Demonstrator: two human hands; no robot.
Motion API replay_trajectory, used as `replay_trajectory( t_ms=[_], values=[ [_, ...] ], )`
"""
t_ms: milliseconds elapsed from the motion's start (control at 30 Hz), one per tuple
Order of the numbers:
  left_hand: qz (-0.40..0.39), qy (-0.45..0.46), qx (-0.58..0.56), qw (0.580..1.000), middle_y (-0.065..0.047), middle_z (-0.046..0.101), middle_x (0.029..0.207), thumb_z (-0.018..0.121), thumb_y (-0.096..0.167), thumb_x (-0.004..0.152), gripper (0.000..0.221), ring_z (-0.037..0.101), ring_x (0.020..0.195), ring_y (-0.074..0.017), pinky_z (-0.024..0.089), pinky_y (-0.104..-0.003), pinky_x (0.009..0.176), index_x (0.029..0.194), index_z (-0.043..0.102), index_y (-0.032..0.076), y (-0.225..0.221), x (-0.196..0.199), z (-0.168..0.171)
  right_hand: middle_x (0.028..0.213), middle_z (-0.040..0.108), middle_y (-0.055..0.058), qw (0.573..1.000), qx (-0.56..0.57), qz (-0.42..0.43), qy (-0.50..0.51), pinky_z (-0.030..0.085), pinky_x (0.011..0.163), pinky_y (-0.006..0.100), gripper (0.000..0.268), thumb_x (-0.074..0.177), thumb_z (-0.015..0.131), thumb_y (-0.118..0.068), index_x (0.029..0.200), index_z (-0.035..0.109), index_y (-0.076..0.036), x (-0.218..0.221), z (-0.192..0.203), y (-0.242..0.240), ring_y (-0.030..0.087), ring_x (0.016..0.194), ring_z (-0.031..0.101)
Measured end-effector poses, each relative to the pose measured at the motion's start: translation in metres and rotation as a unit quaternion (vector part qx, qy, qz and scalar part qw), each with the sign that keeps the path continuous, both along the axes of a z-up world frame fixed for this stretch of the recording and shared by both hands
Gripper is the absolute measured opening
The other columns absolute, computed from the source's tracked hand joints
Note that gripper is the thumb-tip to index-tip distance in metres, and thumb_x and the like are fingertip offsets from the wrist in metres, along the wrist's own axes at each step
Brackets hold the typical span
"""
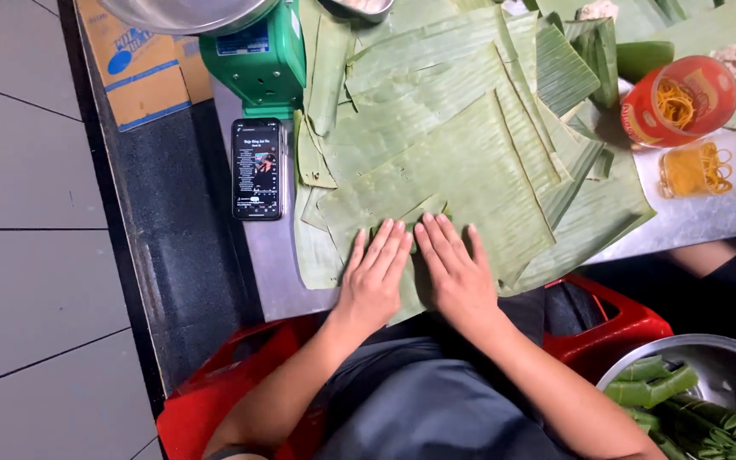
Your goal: Wrapping small portions of meat filling in banana leaves to create food packets
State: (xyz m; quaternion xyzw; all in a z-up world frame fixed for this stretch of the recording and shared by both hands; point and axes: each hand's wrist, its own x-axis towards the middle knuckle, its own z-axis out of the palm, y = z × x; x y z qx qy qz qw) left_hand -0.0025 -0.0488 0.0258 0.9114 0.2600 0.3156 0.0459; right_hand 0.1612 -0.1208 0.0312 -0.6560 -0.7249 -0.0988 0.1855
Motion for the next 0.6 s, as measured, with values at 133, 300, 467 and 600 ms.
replay_trajectory(
  t_ms=[133,300,467,600],
  values=[
    [-0.001,0.003,-0.033,0.999,-0.021,0.057,0.148,0.041,0.000,0.097,0.048,0.051,0.143,-0.0348,0.029,-0.061,0.119,0.143,0.057,-0.003,0.007,-0.001,0.001,0.155,0.053,0.011,1.000,0.000,0.004,-0.007,0.036,0.115,0.052,0.063,0.090,0.047,-0.002,0.153,0.050,-0.008,0.005,-0.004,0.004,0.026,0.143,0.051],
    [-0.009,0.003,-0.026,1.000,-0.019,0.061,0.143,0.044,0.006,0.102,0.042,0.056,0.138,-0.0330,0.031,-0.061,0.118,0.140,0.059,-0.001,0.012,-0.004,-0.006,0.151,0.056,0.007,0.999,-0.043,0.030,0.016,0.037,0.113,0.051,0.063,0.088,0.050,-0.006,0.151,0.053,-0.012,0.020,0.000,0.008,0.022,0.142,0.051],
    [-0.033,-0.012,0.039,0.999,-0.016,0.067,0.124,0.047,0.015,0.106,0.033,0.066,0.116,-0.0311,0.050,-0.052,0.103,0.128,0.066,0.001,0.034,0.003,-0.018,0.126,0.064,0.002,0.994,-0.011,0.101,0.033,0.046,0.091,0.041,0.036,0.095,0.063,-0.025,0.131,0.067,-0.020,0.051,0.011,0.034,0.024,0.119,0.062],
    [-0.090,-0.057,-0.025,0.994,-0.009,0.064,0.095,0.054,0.012,0.098,0.027,0.066,0.084,-0.0294,0.056,-0.042,0.078,0.119,0.069,0.003,0.046,0.006,-0.012,0.101,0.068,0.007,0.970,0.021,0.188,0.153,0.045,0.072,0.039,0.019,0.095,0.071,-0.018,0.111,0.072,-0.008,0.061,0.024,0.039,0.028,0.092,0.066]
  ],
)
